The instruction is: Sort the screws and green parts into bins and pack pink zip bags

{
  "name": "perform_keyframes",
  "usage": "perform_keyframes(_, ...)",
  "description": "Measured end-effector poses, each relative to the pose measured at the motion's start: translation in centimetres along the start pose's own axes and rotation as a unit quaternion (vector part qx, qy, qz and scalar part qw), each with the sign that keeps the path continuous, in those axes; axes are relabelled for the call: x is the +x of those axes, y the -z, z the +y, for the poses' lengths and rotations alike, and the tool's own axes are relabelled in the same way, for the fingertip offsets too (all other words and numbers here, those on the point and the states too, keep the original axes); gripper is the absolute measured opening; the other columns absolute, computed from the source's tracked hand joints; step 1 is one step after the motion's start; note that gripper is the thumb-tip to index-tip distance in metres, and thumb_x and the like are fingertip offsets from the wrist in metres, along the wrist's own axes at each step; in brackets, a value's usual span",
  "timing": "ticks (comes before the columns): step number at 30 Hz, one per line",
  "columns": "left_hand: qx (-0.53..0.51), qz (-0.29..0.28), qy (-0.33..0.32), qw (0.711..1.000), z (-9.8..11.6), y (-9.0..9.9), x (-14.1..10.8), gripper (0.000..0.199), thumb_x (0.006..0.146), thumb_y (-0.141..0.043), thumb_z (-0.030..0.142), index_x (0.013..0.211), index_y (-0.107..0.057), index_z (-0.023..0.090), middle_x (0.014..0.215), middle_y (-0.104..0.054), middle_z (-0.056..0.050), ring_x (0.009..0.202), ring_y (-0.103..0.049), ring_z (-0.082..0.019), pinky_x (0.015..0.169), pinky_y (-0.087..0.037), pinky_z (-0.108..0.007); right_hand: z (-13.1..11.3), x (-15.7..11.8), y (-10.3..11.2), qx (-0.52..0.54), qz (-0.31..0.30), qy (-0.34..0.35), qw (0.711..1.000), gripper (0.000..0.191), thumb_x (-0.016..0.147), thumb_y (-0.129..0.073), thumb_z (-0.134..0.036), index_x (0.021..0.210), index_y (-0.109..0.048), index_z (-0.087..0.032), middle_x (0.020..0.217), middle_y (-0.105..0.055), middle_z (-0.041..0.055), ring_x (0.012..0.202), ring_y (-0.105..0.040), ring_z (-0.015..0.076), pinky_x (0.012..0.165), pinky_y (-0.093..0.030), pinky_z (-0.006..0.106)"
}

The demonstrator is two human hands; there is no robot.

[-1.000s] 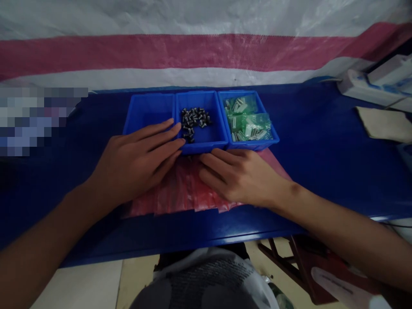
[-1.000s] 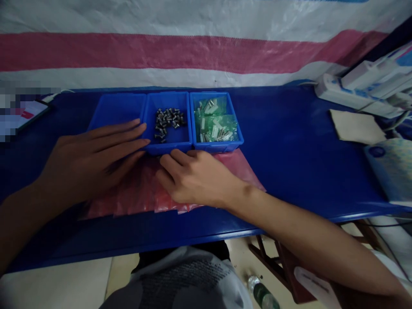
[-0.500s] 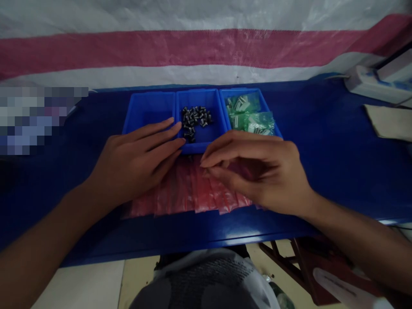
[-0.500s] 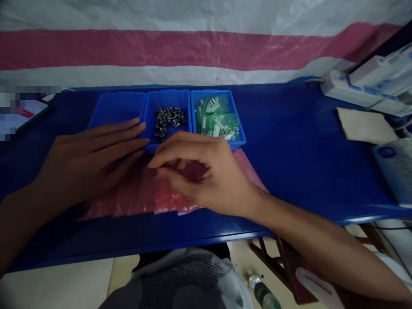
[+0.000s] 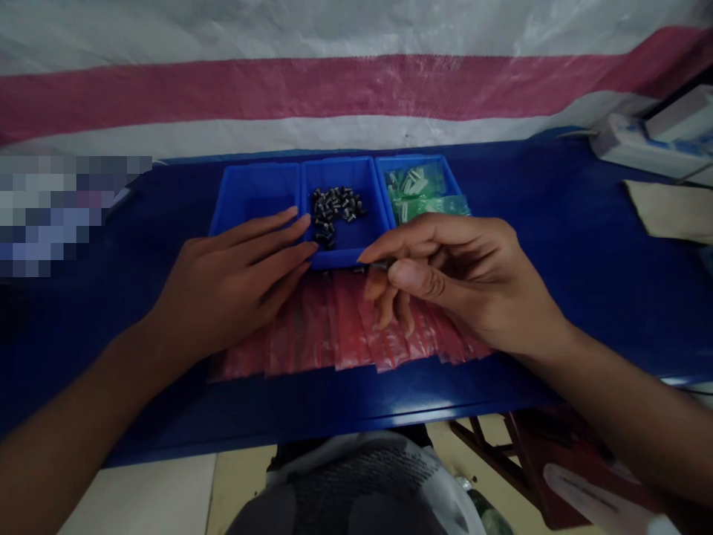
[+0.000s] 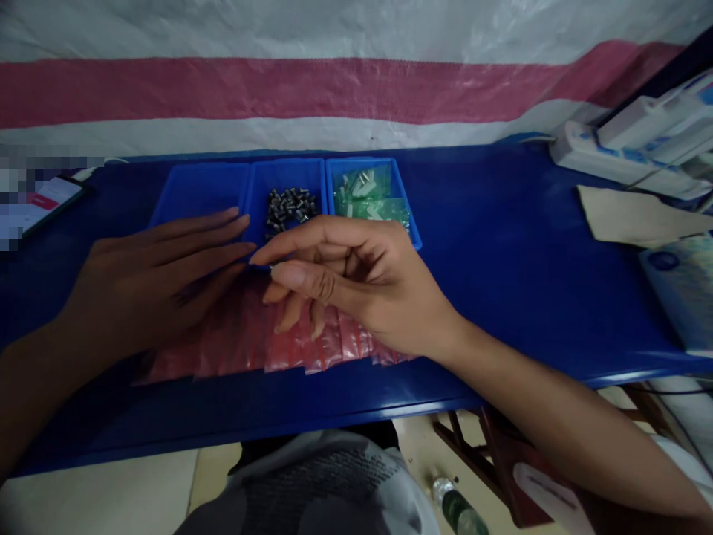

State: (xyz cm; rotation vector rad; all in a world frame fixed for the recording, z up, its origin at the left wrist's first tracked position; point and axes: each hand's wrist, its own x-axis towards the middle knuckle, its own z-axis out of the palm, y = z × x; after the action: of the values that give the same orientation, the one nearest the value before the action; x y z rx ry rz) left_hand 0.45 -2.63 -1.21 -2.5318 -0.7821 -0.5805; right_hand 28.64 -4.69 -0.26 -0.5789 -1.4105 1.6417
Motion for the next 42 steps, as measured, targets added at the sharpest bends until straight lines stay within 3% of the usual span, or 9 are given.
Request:
perform_keyframes(4, 0.002, 0.003, 0.004, 1.000, 0.1, 0.1, 0.0, 0.018, 0.111, -0.065, 0.023, 0.127, -0.070, 0.019, 0.138, -0.080, -0.007, 0.133, -0.076, -0.025, 0.094, -0.073, -0.037, -0.2, -0.1, -0.2, -0.015, 0.016, -0.016, 1.000, 0.010, 0.096, -0.083, -0.017, 0.105, -0.083, -0.020, 0.088, -0.085, -0.0015, 0.071, -0.081, 0.0116, 0.062, -0.068, 0.019)
perform_keyframes(10, 0.010, 0.003, 0.001, 1.000, 0.2, 0.0, 0.1, 0.019, 0.111, -0.064, 0.023, 0.129, -0.070, 0.020, 0.138, -0.080, -0.005, 0.133, -0.075, -0.023, 0.095, -0.072, -0.035, -0.1, 0.0, 0.1, -0.075, 0.021, -0.069, 0.995, 0.019, 0.092, -0.091, -0.035, 0.085, -0.082, -0.020, 0.064, -0.077, -0.0035, 0.048, -0.071, 0.0111, 0.044, -0.056, 0.018)
perform_keyframes(16, 0.008, 0.004, -0.002, 1.000, 0.1, -0.2, -0.1, 0.019, 0.112, -0.063, 0.024, 0.129, -0.070, 0.020, 0.139, -0.080, -0.005, 0.134, -0.075, -0.022, 0.097, -0.071, -0.035, -0.1, -0.2, 0.2, -0.190, 0.138, 0.121, 0.965, 0.019, 0.105, -0.075, -0.024, 0.122, -0.083, -0.028, 0.108, -0.088, 0.0017, 0.087, -0.085, 0.0177, 0.064, -0.067, 0.028)
perform_keyframes(18, 0.005, 0.006, 0.002, 1.000, 0.1, -0.2, -0.1, 0.019, 0.112, -0.063, 0.024, 0.129, -0.071, 0.021, 0.139, -0.080, -0.004, 0.135, -0.074, -0.021, 0.100, -0.071, -0.034, 0.0, -0.2, 0.6, -0.358, 0.106, 0.212, 0.903, 0.020, 0.106, -0.071, -0.017, 0.118, -0.084, -0.027, 0.102, -0.088, 0.0009, 0.088, -0.082, 0.0174, 0.076, -0.068, 0.033)
perform_keyframes(21, 0.008, 0.008, 0.006, 1.000, 0.1, -0.1, -0.1, 0.020, 0.113, -0.061, 0.026, 0.128, -0.073, 0.020, 0.139, -0.080, -0.003, 0.136, -0.074, -0.020, 0.102, -0.070, -0.033, 0.7, 0.4, 1.3, -0.609, -0.021, 0.340, 0.716, 0.021, 0.110, -0.064, -0.014, 0.116, -0.082, -0.021, 0.106, -0.088, 0.0021, 0.096, -0.076, 0.0220, 0.082, -0.064, 0.040)
perform_keyframes(23, 0.012, 0.008, 0.005, 1.000, 0.2, -0.1, 0.0, 0.019, 0.113, -0.061, 0.025, 0.126, -0.074, 0.020, 0.138, -0.080, -0.004, 0.135, -0.074, -0.020, 0.101, -0.071, -0.033, 1.4, 1.1, 1.4, -0.704, -0.091, 0.362, 0.605, 0.026, 0.113, -0.057, -0.014, 0.109, -0.082, -0.020, 0.109, -0.087, 0.0029, 0.099, -0.072, 0.0234, 0.077, -0.058, 0.039)
perform_keyframes(25, 0.011, 0.009, 0.001, 1.000, 0.2, 0.0, 0.0, 0.019, 0.111, -0.063, 0.022, 0.125, -0.075, 0.019, 0.137, -0.080, -0.006, 0.133, -0.076, -0.021, 0.101, -0.071, -0.033, 2.0, 1.8, 1.3, -0.739, -0.138, 0.354, 0.557, 0.035, 0.115, -0.052, -0.013, 0.098, -0.082, -0.021, 0.105, -0.086, 0.0041, 0.098, -0.068, 0.0227, 0.074, -0.054, 0.038)
perform_keyframes(37, -0.016, 0.009, -0.006, 1.000, 0.1, 0.2, 0.1, 0.018, 0.110, -0.062, 0.018, 0.122, -0.074, 0.016, 0.136, -0.081, -0.011, 0.133, -0.075, -0.026, 0.104, -0.070, -0.036, 3.3, 3.6, -0.5, -0.746, -0.191, 0.351, 0.532, 0.036, 0.111, -0.051, -0.005, 0.088, -0.077, -0.015, 0.089, -0.077, 0.0100, 0.103, -0.061, 0.0242, 0.082, -0.052, 0.038)
perform_keyframes(42, -0.007, 0.022, -0.015, 1.000, 0.1, 0.0, 0.2, 0.016, 0.111, -0.061, 0.019, 0.121, -0.073, 0.014, 0.133, -0.082, -0.012, 0.130, -0.077, -0.027, 0.099, -0.072, -0.038, 3.1, 3.7, -0.6, -0.661, -0.168, 0.296, 0.669, 0.044, 0.112, -0.045, -0.009, 0.080, -0.074, -0.016, 0.095, -0.078, 0.0087, 0.098, -0.064, 0.0207, 0.088, -0.056, 0.041)
